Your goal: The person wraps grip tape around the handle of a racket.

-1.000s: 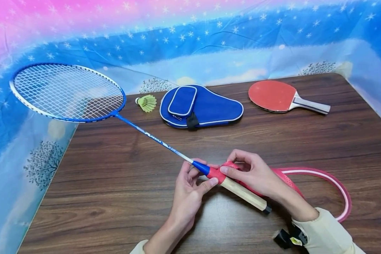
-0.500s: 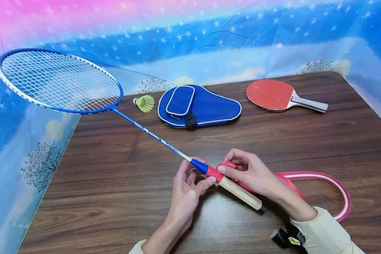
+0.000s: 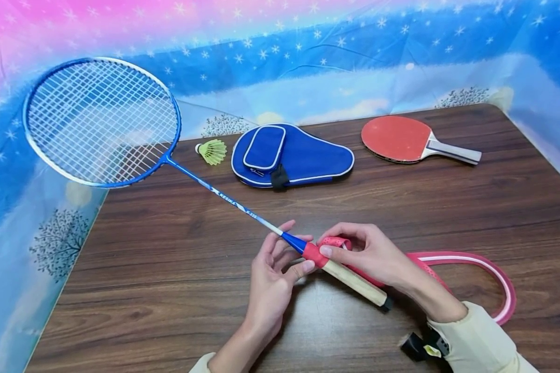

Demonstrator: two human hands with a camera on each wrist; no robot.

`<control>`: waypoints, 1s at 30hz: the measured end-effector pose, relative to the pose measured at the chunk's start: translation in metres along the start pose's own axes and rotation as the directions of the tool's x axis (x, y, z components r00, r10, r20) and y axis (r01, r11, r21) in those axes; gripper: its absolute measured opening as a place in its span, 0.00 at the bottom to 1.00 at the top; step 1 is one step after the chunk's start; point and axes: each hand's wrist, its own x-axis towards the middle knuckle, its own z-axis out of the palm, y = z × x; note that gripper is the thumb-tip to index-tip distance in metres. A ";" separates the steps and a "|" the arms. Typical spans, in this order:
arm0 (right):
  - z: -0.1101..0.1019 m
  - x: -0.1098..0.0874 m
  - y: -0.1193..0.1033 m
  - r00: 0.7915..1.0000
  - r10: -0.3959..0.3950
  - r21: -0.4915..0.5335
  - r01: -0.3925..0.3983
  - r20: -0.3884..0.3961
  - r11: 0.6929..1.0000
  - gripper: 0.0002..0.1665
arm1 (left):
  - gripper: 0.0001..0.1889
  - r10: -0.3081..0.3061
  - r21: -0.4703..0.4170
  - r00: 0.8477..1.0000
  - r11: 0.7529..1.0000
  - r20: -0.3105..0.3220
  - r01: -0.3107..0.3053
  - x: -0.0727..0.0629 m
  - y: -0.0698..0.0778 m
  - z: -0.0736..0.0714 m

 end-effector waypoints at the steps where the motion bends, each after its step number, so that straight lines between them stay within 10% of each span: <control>1: 0.000 0.000 0.000 1.000 -0.006 -0.004 0.006 -0.002 1.000 0.16 | 0.33 0.013 -0.002 1.000 1.000 0.012 -0.013 0.000 0.000 0.000; 9: -0.001 0.000 0.002 0.998 -0.048 0.034 0.047 0.033 0.998 0.12 | 0.31 0.032 -0.057 0.994 0.998 0.102 -0.026 0.000 0.000 0.001; 30: -0.003 0.000 0.004 0.983 -0.147 0.034 0.144 0.114 0.989 0.12 | 0.29 -0.018 -0.005 0.999 1.000 0.042 0.018 -0.001 0.003 0.000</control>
